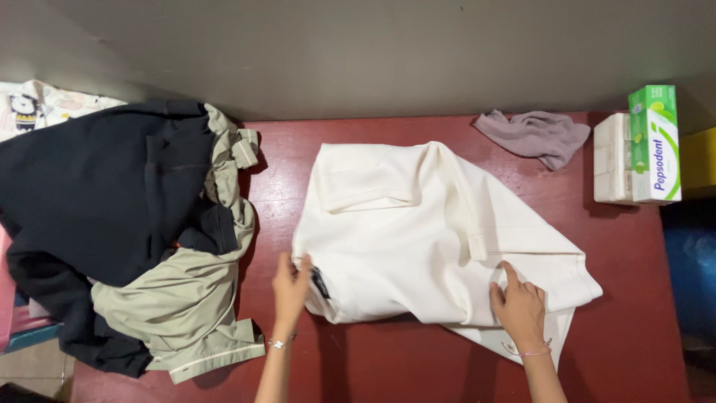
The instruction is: The person folds a white long-sleeved shirt on a red table, then places it into an open suitcase. The person also wipes a white rectangular box with a purple cloth.
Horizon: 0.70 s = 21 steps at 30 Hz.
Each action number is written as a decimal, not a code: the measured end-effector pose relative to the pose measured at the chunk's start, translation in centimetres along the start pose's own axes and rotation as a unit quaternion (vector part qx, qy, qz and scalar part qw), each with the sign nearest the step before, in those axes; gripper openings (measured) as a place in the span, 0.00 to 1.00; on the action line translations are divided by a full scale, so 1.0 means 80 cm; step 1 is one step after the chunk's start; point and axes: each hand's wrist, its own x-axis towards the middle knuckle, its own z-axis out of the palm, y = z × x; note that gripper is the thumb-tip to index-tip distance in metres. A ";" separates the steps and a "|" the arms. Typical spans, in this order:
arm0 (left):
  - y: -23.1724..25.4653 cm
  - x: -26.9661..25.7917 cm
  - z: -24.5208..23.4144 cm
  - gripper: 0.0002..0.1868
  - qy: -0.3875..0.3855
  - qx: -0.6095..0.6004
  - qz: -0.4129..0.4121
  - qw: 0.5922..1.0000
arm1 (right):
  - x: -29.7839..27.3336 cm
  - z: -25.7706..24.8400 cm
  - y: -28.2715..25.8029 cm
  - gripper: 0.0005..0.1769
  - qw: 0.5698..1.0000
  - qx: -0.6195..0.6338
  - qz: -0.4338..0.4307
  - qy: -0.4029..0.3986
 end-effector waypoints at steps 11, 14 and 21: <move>0.015 0.014 0.022 0.41 0.018 0.006 0.100 0.995 | -0.010 0.006 -0.040 0.35 0.999 0.032 -0.025 0.031; 0.016 -0.006 0.032 0.45 0.045 0.159 0.083 0.983 | -0.012 0.005 -0.052 0.33 0.992 0.031 -0.103 0.068; -0.002 -0.024 0.034 0.34 -0.020 0.062 -0.072 0.995 | -0.009 0.003 -0.071 0.31 0.989 -0.028 -0.129 0.062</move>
